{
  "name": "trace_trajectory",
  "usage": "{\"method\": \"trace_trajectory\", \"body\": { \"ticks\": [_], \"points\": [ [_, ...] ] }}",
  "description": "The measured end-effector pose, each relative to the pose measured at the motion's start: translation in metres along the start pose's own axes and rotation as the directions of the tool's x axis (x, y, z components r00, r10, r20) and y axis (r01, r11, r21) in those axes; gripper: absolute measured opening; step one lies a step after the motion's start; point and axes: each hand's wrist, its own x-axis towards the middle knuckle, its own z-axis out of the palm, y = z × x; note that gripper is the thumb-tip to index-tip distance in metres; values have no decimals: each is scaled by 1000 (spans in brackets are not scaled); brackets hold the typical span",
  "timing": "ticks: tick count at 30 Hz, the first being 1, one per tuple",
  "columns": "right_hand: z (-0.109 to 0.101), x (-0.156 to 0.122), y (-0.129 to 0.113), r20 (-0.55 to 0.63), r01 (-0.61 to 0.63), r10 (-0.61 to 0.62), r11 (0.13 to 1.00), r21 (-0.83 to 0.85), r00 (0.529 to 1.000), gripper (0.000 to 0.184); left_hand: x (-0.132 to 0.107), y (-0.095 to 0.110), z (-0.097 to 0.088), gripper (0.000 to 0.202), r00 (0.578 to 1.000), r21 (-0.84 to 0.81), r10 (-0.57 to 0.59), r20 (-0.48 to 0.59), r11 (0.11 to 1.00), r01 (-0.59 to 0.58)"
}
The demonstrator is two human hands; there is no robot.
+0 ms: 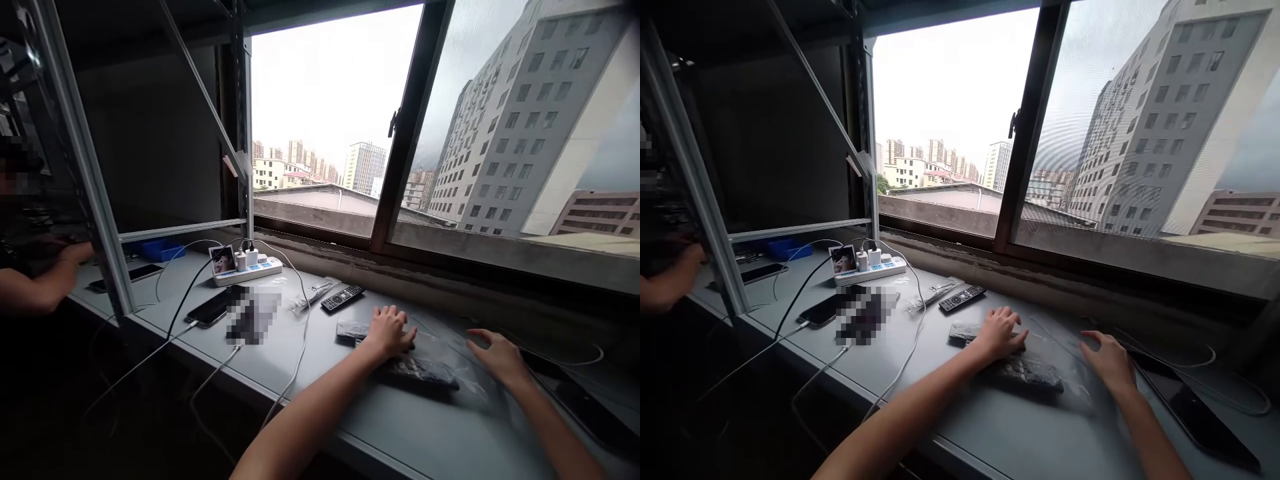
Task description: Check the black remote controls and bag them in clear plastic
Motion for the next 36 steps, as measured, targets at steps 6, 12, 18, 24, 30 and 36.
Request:
{"method": "trace_trajectory", "body": {
  "ticks": [6, 12, 18, 24, 30, 36],
  "points": [
    [15, 7, 12, 150, 61, -55, 998, -36, 987, 38, 8, -20, -14, 33, 969, -20, -220, -110, 975, 219],
    [-5, -7, -24, 175, 25, -14, 998, -61, 984, 35, 16, -41, -18, 37, 892, 97, -446, -71, 887, 451],
    [-20, -11, -49, 182, -117, 146, 980, -163, 972, 37, 21, -57, -13, 54, 847, 246, -531, -16, 819, 518],
    [-16, -15, -60, 236, -119, 153, 981, -151, 960, 39, 21, -60, -17, 49, 828, 314, -561, 8, 787, 530],
    [-15, -18, -69, 284, -5, 30, 996, -88, 958, 35, 21, -61, -18, 46, 828, 338, -561, -4, 778, 529],
    [-15, -19, -68, 315, 20, 3, 997, -70, 949, 31, 18, -58, -22, 43, 854, 337, -518, -42, 798, 501]
  ]
}}
